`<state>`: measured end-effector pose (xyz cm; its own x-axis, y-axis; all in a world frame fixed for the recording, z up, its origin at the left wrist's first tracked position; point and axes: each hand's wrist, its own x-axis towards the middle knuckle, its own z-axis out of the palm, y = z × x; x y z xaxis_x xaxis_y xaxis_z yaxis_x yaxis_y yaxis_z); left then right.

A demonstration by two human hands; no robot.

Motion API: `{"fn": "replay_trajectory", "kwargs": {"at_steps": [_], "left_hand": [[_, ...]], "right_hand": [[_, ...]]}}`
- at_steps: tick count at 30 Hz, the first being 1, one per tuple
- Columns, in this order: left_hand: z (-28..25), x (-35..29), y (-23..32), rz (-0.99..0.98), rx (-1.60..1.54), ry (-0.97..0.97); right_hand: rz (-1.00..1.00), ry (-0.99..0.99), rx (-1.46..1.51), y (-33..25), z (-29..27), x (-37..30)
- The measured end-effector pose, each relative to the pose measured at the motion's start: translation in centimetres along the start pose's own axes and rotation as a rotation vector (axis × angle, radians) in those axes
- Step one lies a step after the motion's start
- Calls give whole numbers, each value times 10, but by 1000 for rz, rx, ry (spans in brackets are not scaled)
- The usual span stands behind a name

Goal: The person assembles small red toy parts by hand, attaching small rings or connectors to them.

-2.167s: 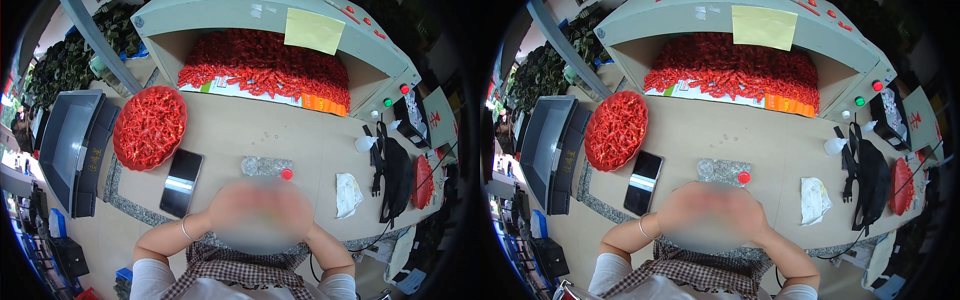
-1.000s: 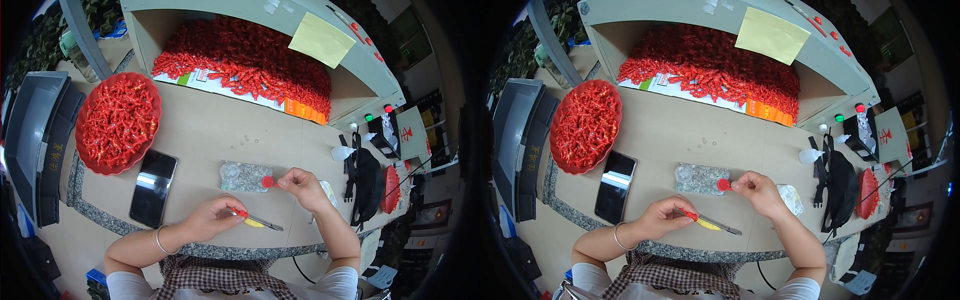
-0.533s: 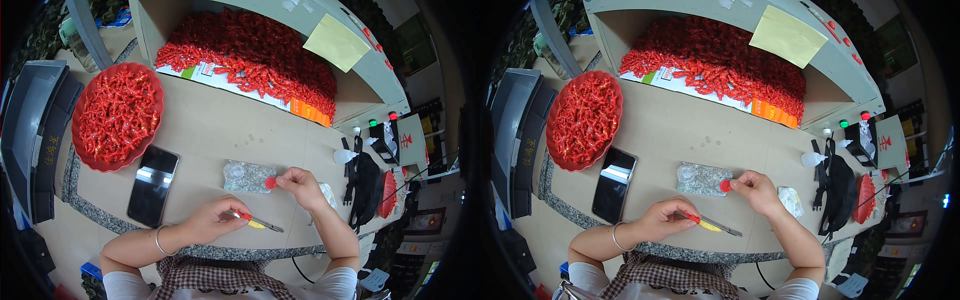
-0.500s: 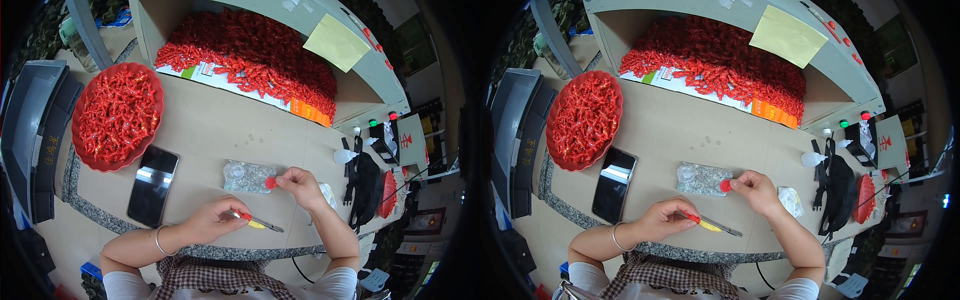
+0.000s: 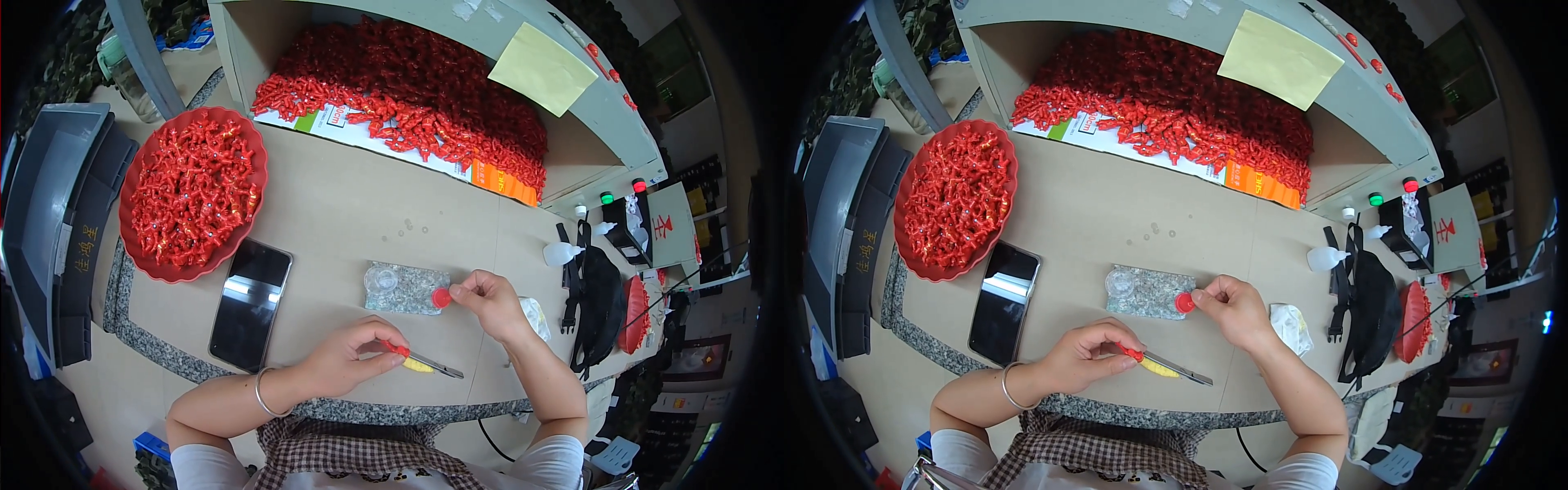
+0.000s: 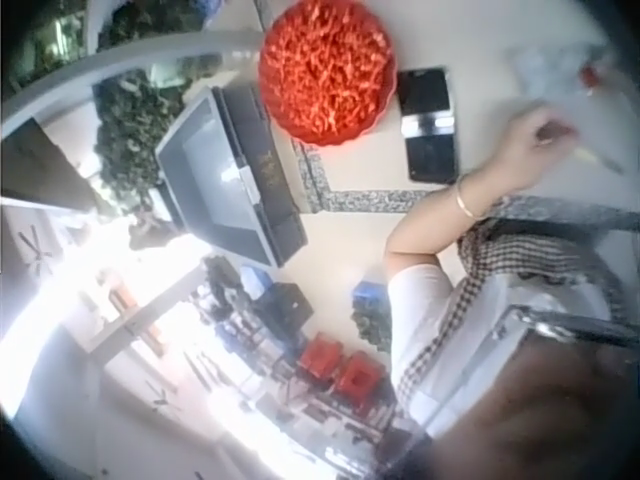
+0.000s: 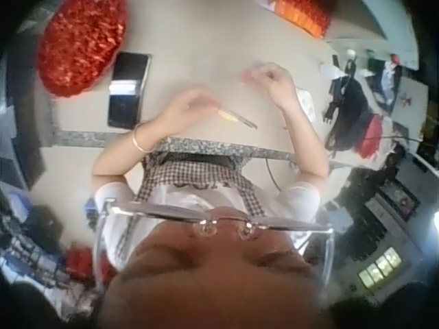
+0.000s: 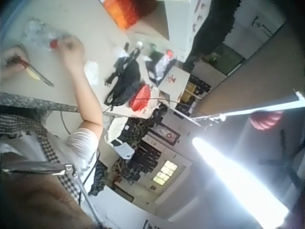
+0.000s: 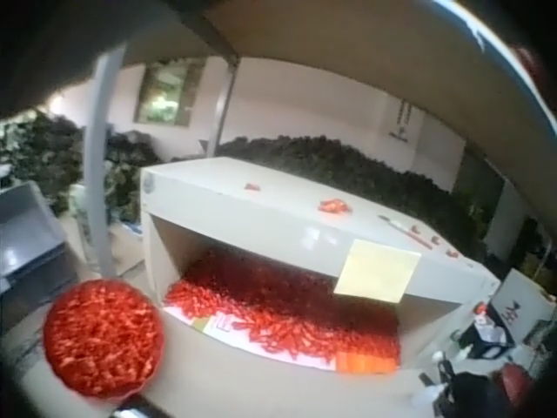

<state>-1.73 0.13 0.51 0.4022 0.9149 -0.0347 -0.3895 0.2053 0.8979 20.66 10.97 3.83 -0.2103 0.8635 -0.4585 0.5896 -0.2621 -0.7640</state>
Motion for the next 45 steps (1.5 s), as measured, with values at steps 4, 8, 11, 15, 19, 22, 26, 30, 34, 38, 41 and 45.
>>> {"fn": "replay_trajectory", "kwargs": {"at_steps": [4, 8, 11, 15, 19, 22, 26, 30, 34, 38, 41, 45], "left_hand": [[0, 1, 0, -42, -61, -3], [-2, 1, -5, -91, -128, 34], [-6, 3, -8, -137, -114, 23], [-4, 5, -6, -166, -256, 28], [-4, 4, -10, -170, -286, 43], [-5, 6, -11, -171, -276, 32], [-4, 6, -11, -139, -246, 5], [-5, 5, -8, -143, -219, 14], [-5, 3, -9, -67, -63, 21], [-1, 4, -9, 16, 21, 68], [-3, 3, -9, 74, 154, 81], [-1, 5, -7, 121, 149, 88]], "right_hand": [[-32, 18, 67, 1, -2, -2], [-173, 26, 194, -2, -10, -13], [-442, -8, 196, -8, -8, -34], [-694, 20, 13, -7, 10, -49], [-949, 55, -131, -10, 26, -52], [-1000, 82, -174, -7, 31, -50], [-1047, 106, -229, -5, 35, -47], [-1094, 164, -281, -3, 40, -46], [-1239, 344, -464, -2, 46, -51], [-1349, 480, -519, 9, 52, -46], [-1396, 527, -523, 15, 57, -42], [-1437, 542, -546, 15, 54, -42]]}}
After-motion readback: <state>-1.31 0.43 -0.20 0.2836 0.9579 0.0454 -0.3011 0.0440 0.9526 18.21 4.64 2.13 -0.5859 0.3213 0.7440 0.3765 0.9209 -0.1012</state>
